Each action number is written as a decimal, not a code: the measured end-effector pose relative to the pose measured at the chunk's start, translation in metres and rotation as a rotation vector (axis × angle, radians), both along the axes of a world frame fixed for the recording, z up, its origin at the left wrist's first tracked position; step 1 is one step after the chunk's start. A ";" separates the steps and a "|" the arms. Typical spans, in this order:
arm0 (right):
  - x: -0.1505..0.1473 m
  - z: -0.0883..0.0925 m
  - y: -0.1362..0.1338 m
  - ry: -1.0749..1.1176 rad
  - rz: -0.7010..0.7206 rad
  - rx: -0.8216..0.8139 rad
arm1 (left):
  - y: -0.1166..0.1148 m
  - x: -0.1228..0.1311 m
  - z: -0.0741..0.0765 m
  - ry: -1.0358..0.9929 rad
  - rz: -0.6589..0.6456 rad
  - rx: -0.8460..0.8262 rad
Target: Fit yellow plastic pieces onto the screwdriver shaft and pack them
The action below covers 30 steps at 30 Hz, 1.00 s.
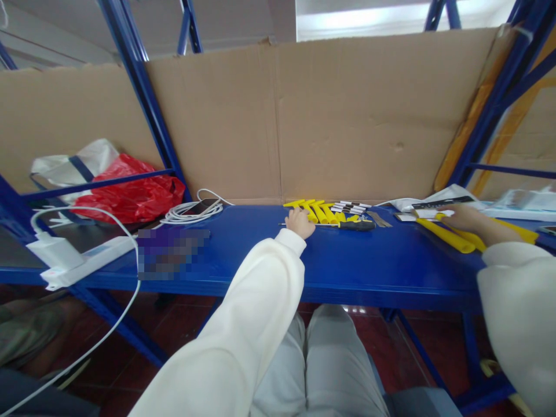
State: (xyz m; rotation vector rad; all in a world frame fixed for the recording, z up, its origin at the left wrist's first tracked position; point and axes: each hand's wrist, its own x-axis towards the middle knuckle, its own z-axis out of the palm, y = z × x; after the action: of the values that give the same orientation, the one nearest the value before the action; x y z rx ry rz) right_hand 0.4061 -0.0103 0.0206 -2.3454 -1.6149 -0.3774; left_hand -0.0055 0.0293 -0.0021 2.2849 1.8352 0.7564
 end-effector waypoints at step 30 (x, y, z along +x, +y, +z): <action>-0.198 -0.021 0.042 0.325 0.710 0.282 | 0.005 -0.008 -0.004 -0.010 0.079 -0.181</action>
State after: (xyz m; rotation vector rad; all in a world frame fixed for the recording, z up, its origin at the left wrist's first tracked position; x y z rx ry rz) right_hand 0.2078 0.0317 -0.0008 -1.4142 -1.9270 -0.0548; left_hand -0.0137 0.0342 -0.0058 2.1043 1.9139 0.5836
